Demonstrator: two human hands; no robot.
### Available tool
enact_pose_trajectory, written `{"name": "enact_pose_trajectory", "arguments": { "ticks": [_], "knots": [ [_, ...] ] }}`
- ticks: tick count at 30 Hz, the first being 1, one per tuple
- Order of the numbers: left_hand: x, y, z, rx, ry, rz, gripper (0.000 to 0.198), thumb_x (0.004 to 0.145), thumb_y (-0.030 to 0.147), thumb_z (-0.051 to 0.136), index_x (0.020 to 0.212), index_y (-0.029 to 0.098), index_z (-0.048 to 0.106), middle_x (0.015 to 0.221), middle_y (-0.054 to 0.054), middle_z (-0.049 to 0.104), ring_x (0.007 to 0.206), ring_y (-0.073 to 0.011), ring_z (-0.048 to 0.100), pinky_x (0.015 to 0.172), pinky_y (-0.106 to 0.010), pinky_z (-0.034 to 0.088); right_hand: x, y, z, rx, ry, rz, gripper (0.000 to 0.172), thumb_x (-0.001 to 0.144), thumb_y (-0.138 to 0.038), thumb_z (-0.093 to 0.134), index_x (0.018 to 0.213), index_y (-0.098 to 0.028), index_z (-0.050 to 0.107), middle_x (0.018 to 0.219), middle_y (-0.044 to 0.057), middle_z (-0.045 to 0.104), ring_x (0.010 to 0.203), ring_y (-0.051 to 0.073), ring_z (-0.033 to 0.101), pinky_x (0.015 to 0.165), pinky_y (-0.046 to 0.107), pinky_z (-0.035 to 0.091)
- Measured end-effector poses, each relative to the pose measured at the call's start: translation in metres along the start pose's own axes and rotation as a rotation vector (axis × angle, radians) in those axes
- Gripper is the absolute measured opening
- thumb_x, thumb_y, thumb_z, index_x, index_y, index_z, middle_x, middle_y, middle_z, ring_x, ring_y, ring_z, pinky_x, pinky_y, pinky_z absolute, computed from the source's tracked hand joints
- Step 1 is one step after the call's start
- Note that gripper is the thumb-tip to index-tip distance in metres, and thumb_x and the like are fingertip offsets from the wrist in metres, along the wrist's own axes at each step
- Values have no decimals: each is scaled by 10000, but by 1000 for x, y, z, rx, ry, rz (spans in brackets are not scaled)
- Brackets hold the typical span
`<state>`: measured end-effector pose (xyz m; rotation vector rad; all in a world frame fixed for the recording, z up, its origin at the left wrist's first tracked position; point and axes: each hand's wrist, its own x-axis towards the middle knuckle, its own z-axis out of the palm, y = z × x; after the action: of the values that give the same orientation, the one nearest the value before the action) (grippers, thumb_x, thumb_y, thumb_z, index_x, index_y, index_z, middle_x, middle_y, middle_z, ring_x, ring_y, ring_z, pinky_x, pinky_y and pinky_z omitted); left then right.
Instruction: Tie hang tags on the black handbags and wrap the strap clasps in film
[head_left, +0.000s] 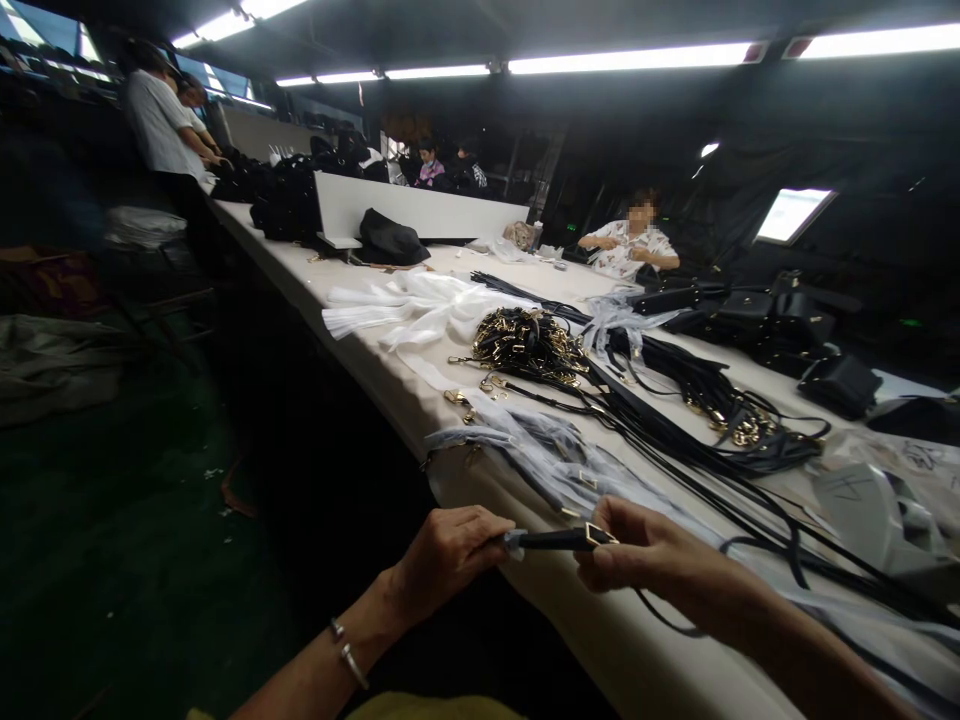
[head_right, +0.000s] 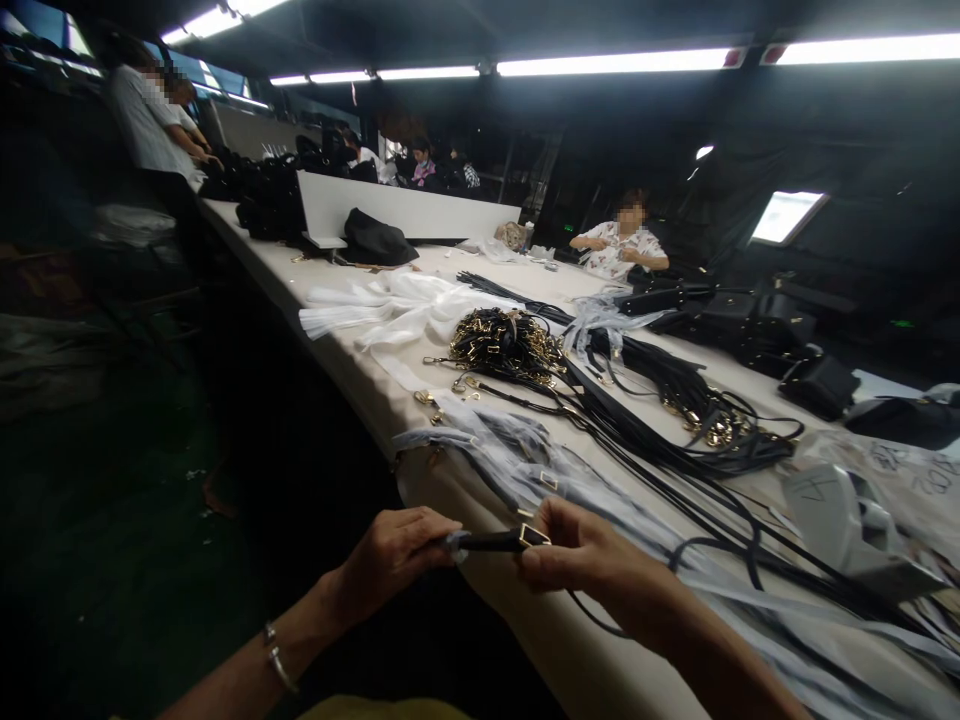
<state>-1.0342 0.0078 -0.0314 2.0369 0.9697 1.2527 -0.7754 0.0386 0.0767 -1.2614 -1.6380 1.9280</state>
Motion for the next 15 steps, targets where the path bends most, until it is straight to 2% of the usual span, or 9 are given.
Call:
{"name": "enact_pose_trajectory", "arguments": {
  "ticks": [3, 4, 6, 8, 11, 13, 15],
  "knots": [
    [4, 9, 2, -293, -14, -270, 208, 824, 253, 718, 1002, 151, 756, 912, -70, 756, 812, -168, 683, 751, -225, 508, -5, -2, 9, 3, 2, -17, 411, 730, -468, 754, 842, -215, 449, 703, -33, 589, 496, 72, 414, 473, 201, 308],
    [5, 12, 2, -403, -30, -367, 205, 791, 238, 735, 974, 150, 764, 884, -59, 754, 780, -160, 672, 720, -218, 502, -6, -4, 11, -82, 27, -47, 376, 745, -452, 739, 844, -215, 464, 686, -40, 571, 502, 74, 393, 468, 201, 281],
    [6, 17, 3, -584, -76, -533, 205, 728, 197, 751, 924, 143, 774, 794, -35, 737, 681, -130, 632, 638, -201, 475, -10, -7, 16, -355, 90, -143, 257, 764, -358, 716, 810, -203, 516, 698, -36, 552, 598, 98, 437, 535, 213, 312],
    [7, 20, 5, -680, -121, -627, 220, 683, 158, 753, 901, 138, 779, 730, -16, 717, 616, -105, 590, 595, -190, 447, -11, -8, 23, -667, 149, -214, 145, 760, -263, 683, 759, -198, 553, 709, -32, 552, 679, 120, 475, 608, 233, 333],
    [10, 25, 10, -673, -152, -594, 240, 659, 156, 782, 899, 143, 783, 749, -15, 720, 642, -111, 591, 608, -192, 445, -7, -6, 38, -946, 214, -205, 86, 764, -249, 656, 771, -209, 581, 697, -36, 573, 652, 123, 484, 596, 251, 300],
    [12, 26, 13, -597, -155, -489, 246, 681, 211, 807, 919, 151, 783, 800, -26, 731, 694, -130, 614, 641, -201, 457, -3, -3, 42, -942, 234, -202, 106, 745, -269, 677, 774, -206, 597, 712, -31, 592, 669, 129, 507, 602, 250, 308],
    [13, 25, 13, -462, -147, -341, 272, 717, 278, 813, 959, 159, 777, 838, -37, 737, 731, -144, 632, 672, -209, 468, 1, 0, 39, -796, 187, -163, 117, 735, -287, 682, 768, -199, 613, 708, -25, 604, 664, 125, 517, 586, 236, 326]
  ]
}}
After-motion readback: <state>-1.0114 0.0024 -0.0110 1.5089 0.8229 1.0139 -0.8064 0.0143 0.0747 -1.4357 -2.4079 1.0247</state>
